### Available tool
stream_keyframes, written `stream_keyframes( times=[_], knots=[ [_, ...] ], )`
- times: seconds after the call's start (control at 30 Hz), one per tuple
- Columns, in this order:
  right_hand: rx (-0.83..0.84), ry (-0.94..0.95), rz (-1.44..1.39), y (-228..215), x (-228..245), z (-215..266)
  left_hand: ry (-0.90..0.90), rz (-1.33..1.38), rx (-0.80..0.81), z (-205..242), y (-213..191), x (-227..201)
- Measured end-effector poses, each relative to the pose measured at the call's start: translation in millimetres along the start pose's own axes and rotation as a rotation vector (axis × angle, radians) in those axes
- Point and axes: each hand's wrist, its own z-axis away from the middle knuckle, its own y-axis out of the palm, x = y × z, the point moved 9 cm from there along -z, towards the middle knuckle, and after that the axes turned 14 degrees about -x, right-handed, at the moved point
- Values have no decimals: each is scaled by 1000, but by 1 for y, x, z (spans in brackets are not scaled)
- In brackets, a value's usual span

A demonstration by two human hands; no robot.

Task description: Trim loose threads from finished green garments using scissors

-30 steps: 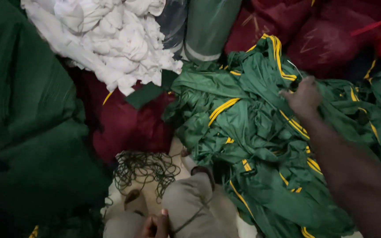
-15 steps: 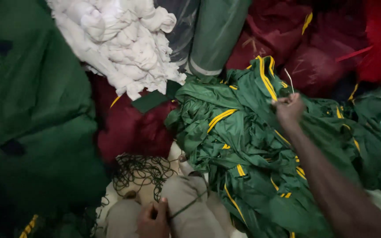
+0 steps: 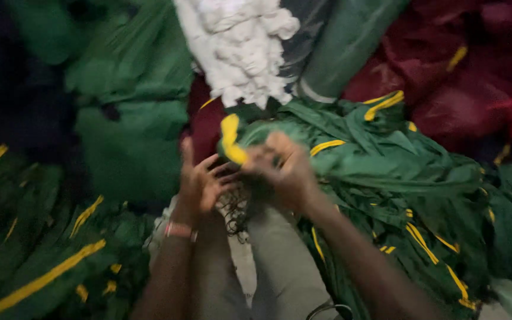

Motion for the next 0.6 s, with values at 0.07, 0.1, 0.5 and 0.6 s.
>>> stream_keyframes(
  times=[0.07,0.1,0.5,0.6],
  knots=[
    [171,52,-43,35,-6,42,213,-298,-22,-87,-64,24],
    [314,97,-76,57,-10,65,407,-617,-29,-120,-92,21],
    [-341,251,59,-89,-30,25,883,-167,-172,-136,-19,-147],
    [-318,342,-68,-95,-35,13,632,-166,-219,-26,6,-122]
  ],
)
